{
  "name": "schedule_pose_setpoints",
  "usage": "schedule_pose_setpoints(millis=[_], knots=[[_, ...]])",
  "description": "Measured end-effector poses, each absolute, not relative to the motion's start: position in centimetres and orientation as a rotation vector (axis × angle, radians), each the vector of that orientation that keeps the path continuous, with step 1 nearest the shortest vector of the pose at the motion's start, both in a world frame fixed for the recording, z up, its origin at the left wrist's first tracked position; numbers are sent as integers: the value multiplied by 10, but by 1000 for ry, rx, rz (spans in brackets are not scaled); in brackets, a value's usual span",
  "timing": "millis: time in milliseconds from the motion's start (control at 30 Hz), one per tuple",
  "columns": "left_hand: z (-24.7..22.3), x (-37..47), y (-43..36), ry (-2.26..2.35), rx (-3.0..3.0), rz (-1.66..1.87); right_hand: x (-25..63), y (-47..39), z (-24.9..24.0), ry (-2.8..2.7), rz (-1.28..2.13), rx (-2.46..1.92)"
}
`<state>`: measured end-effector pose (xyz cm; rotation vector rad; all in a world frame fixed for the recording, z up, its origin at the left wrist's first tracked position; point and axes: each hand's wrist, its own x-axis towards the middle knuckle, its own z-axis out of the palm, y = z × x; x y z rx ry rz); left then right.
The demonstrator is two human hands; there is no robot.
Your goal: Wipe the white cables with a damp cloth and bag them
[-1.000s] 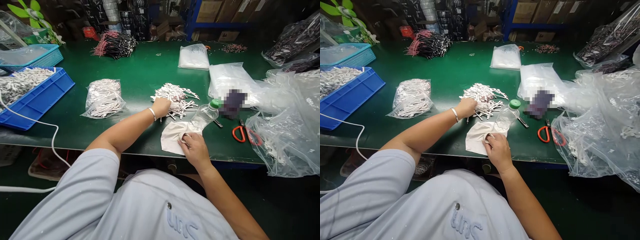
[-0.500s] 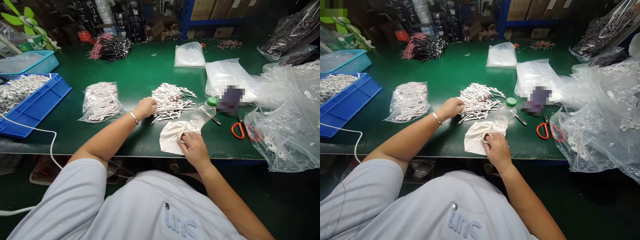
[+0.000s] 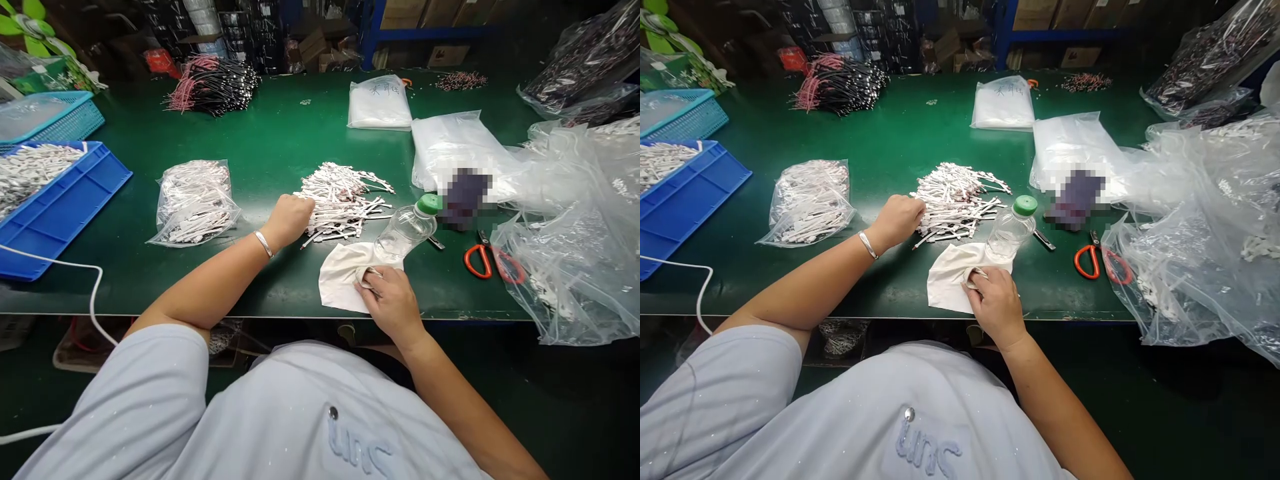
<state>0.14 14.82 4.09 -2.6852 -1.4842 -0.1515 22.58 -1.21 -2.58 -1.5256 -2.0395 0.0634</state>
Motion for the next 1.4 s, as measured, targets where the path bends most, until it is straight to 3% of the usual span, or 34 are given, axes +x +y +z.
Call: schedule_pose_setpoints(millis=[233,400,500,600,833,1033,1400], knots=[[45,-3,131,-1311,-2575,-119,224,-13,-24,-2006,72,-1510],[45,18,66,-924,-2724,-210,227,-23,-29,-1677,0,-1456],[35,30,29,-761,-2877,-88,232,-31,-26,-1524,-45,-1509],[26,26,10,-803,-2941,-27,240,-38,-20,-1474,-68,-1529],[25,-11,4,-1110,-2862,-401,251,-51,-7,-1232,142,-1597],[15,-11,-3,-1444,-2838,-577,228,-48,10,-1890,417,-1527],[-7,-9,2,-1438,-2963,-862,181,-20,-1,-2542,10,-1423]])
